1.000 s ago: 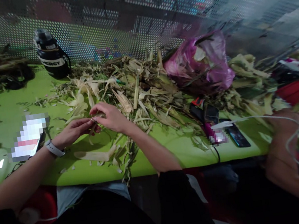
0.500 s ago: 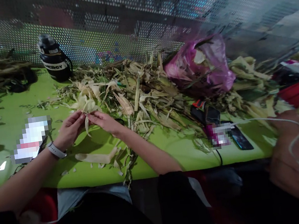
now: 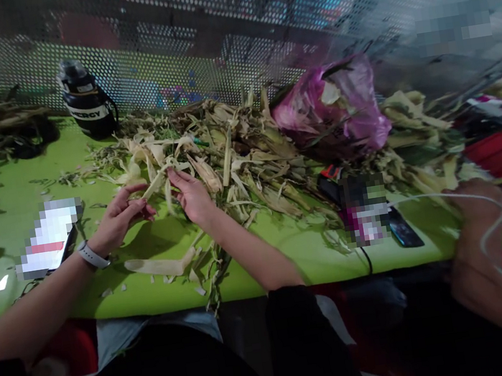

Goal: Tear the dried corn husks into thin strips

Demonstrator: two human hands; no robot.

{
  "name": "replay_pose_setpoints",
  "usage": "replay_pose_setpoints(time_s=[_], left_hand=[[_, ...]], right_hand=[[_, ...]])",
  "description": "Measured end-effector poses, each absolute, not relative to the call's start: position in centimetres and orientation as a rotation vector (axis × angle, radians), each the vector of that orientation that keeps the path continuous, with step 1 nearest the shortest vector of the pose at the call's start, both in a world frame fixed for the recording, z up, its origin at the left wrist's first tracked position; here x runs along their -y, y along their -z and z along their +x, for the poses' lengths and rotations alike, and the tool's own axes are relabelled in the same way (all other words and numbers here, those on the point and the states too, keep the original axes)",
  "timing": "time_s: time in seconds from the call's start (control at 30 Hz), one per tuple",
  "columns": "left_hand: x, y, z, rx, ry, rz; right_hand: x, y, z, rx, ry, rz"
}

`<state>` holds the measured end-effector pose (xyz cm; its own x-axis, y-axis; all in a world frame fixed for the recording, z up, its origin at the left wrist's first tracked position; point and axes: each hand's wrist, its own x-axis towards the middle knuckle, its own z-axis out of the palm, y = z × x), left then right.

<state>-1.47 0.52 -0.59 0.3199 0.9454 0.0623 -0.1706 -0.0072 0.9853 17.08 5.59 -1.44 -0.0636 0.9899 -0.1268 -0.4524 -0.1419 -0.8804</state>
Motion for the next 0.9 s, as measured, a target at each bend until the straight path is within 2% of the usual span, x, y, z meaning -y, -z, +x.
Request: replay_pose_setpoints(time_s=[0.13, 0.23, 0.4, 0.5, 0.9], left_hand=[[-1.0, 0.3, -2.1, -0.901, -0.885, 1.495], [-1.1, 0.3, -2.3, -0.964, -0.908, 1.584], [-0.6, 0.6, -1.4, -0.844, -1.115, 1.353], [-0.5, 0.6, -0.8, -0.939, -1.18, 1.313], [-0.5, 0.4, -1.2, -0.995, -1.114, 1.23]], right_hand=[[-5.4, 1.1, 17.2, 0.815, -1.476, -0.943], [-4.5, 0.9, 16.5, 0.838, -1.576, -0.954], [-2.9, 0.8, 15.0, 0.917, -1.646, -0.938], [-2.4, 1.0, 14.5, 0.924, -1.631, -0.924], [-2.3, 1.6, 14.3, 0.825, -1.599, -0.94]])
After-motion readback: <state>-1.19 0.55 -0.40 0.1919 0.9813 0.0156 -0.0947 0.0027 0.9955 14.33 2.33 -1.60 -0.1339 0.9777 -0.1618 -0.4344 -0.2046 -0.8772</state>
